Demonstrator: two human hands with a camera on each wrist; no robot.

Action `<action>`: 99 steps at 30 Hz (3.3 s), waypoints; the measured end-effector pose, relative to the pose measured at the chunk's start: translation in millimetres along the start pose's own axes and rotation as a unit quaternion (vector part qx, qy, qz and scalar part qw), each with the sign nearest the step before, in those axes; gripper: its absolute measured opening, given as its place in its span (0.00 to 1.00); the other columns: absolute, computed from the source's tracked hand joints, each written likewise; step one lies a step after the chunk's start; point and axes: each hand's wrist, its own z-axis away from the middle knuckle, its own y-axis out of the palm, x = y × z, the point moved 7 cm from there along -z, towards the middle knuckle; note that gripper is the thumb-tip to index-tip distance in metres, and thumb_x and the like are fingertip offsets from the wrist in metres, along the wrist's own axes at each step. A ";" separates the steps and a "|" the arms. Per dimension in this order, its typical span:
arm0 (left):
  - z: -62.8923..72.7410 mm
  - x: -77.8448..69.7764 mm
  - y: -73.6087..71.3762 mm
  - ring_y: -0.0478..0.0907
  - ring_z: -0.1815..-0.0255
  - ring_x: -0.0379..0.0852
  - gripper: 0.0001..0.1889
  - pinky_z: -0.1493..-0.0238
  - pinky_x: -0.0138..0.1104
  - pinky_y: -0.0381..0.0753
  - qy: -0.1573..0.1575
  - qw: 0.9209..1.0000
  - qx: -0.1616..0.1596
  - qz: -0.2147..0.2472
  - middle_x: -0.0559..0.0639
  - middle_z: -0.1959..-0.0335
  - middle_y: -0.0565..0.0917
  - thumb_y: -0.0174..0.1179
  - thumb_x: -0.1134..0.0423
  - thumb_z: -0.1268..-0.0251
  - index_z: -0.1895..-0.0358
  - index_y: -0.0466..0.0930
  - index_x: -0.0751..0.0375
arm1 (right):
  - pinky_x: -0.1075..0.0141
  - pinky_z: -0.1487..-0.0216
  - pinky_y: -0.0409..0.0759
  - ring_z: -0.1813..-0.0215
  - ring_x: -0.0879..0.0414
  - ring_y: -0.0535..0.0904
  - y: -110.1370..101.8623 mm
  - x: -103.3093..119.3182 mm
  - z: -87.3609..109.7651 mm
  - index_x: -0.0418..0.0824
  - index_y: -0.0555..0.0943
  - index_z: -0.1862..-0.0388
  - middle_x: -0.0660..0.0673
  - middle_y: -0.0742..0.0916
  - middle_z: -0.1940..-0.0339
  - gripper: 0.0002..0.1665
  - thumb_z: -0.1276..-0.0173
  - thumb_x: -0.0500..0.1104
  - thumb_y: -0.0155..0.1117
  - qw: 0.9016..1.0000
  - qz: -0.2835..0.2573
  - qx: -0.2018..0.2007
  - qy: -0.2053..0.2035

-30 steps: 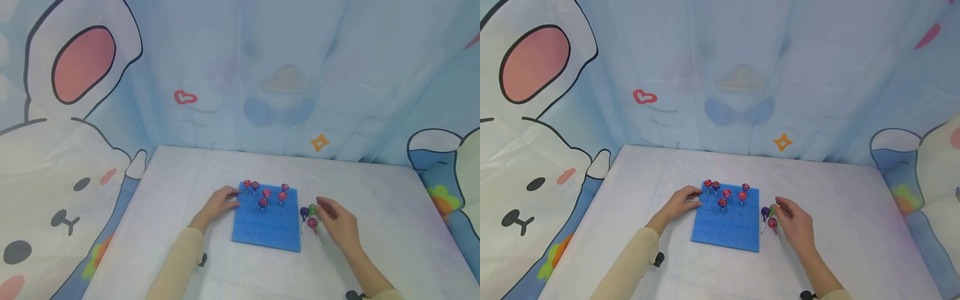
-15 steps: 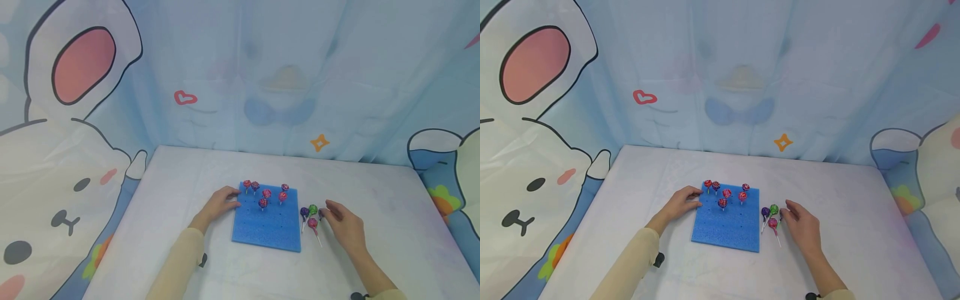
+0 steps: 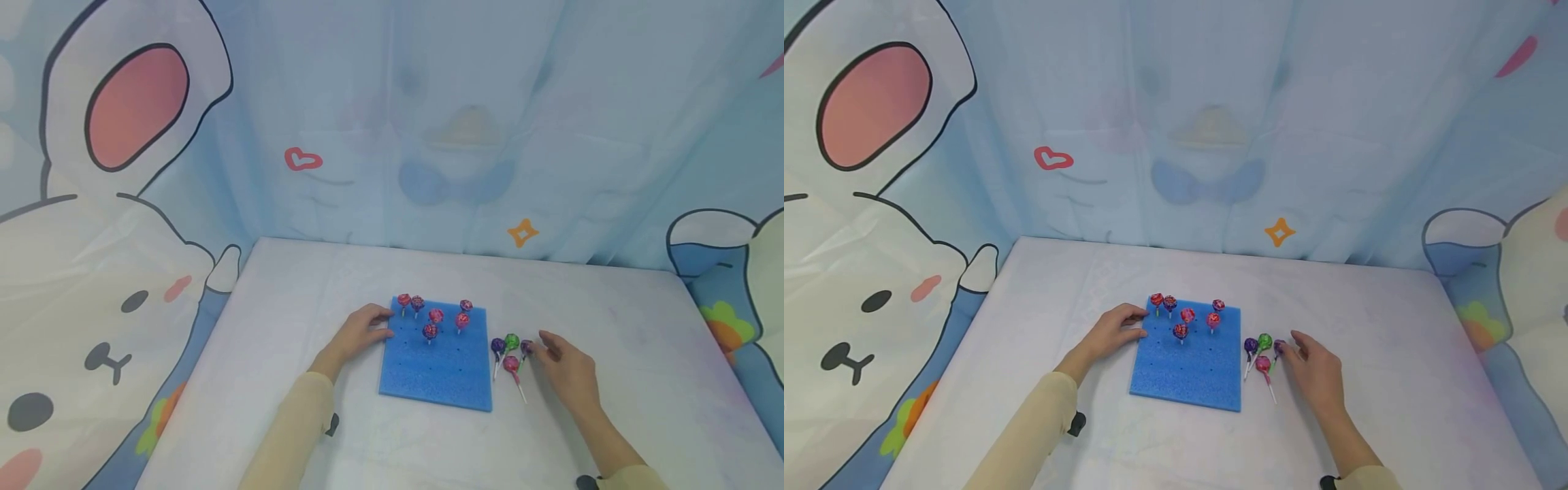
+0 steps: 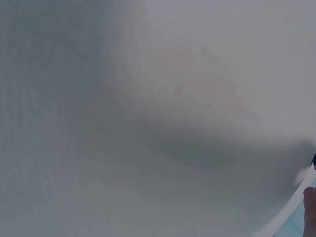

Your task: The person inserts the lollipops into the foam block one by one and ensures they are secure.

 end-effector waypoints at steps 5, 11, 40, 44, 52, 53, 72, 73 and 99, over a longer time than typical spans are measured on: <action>-0.4 0.7 0.7 0.76 0.39 0.49 0.23 0.36 0.36 0.74 0.003 1.000 0.000 -0.001 0.54 0.41 0.79 0.65 0.61 0.35 0.39 0.76 0.63 | 0.42 0.43 0.77 0.41 0.32 0.75 8.0 -5.4 -2.2 0.29 0.74 0.38 0.27 0.79 0.42 0.26 0.28 0.45 0.61 1.000 0.013 0.008 0.006; -0.9 1.1 0.9 0.75 0.39 0.49 0.22 0.36 0.36 0.74 0.002 1.000 -0.001 -0.001 0.54 0.42 0.79 0.65 0.61 0.35 0.39 0.76 0.63 | 0.42 0.42 0.76 0.40 0.32 0.74 14.6 -5.7 -3.7 0.29 0.74 0.38 0.27 0.80 0.43 0.26 0.29 0.43 0.62 1.000 0.019 0.007 0.007; -0.4 2.0 1.7 0.75 0.39 0.48 0.23 0.35 0.37 0.74 0.000 1.000 0.004 -0.007 0.53 0.41 0.79 0.65 0.60 0.35 0.39 0.75 0.63 | 0.40 0.44 0.77 0.45 0.30 0.77 25.9 7.2 -6.0 0.24 0.74 0.40 0.25 0.81 0.47 0.25 0.32 0.36 0.63 0.999 0.025 -0.003 -0.038; -0.1 1.8 1.4 0.75 0.39 0.48 0.23 0.35 0.37 0.74 0.002 1.000 0.003 -0.007 0.53 0.41 0.78 0.65 0.59 0.35 0.39 0.75 0.63 | 0.40 0.44 0.76 0.44 0.30 0.77 26.0 8.3 -5.6 0.25 0.74 0.39 0.25 0.81 0.46 0.25 0.32 0.36 0.62 0.999 0.025 -0.001 -0.030; -0.2 2.2 1.7 0.75 0.39 0.48 0.23 0.36 0.37 0.74 0.001 1.000 0.001 -0.013 0.53 0.41 0.79 0.65 0.59 0.35 0.39 0.75 0.62 | 0.41 0.45 0.77 0.45 0.31 0.78 24.7 8.8 -4.9 0.27 0.76 0.41 0.27 0.82 0.47 0.23 0.32 0.35 0.63 0.999 0.027 -0.019 -0.031; -0.1 1.9 1.6 0.75 0.39 0.48 0.23 0.36 0.37 0.74 0.000 1.000 0.000 -0.012 0.53 0.41 0.79 0.65 0.59 0.35 0.39 0.75 0.62 | 0.41 0.45 0.77 0.45 0.31 0.78 24.2 8.8 -5.0 0.27 0.76 0.41 0.27 0.82 0.47 0.22 0.32 0.35 0.63 0.999 0.026 -0.022 -0.031; 0.1 1.9 1.5 0.75 0.39 0.48 0.22 0.36 0.38 0.74 -0.003 1.000 -0.002 -0.005 0.53 0.41 0.79 0.65 0.59 0.35 0.39 0.76 0.61 | 0.43 0.41 0.76 0.40 0.33 0.76 14.1 9.4 -7.7 0.30 0.76 0.39 0.29 0.81 0.43 0.23 0.29 0.39 0.62 1.000 -0.017 -0.010 0.022; 0.1 1.8 1.4 0.75 0.39 0.48 0.23 0.36 0.38 0.74 -0.004 1.000 -0.002 -0.005 0.53 0.41 0.78 0.65 0.59 0.35 0.39 0.76 0.61 | 0.44 0.41 0.76 0.39 0.34 0.75 13.2 10.5 -8.2 0.31 0.76 0.39 0.29 0.81 0.43 0.22 0.29 0.39 0.62 0.999 -0.023 -0.009 0.024; 0.8 -0.2 1.3 0.75 0.39 0.50 0.23 0.35 0.39 0.74 -0.003 1.000 0.001 -0.004 0.54 0.41 0.79 0.65 0.61 0.35 0.39 0.75 0.64 | 0.80 0.50 0.76 0.40 0.51 0.80 10.4 67.1 8.3 0.44 0.78 0.40 0.45 0.83 0.41 0.20 0.30 0.41 0.65 0.969 -0.244 -0.023 -0.024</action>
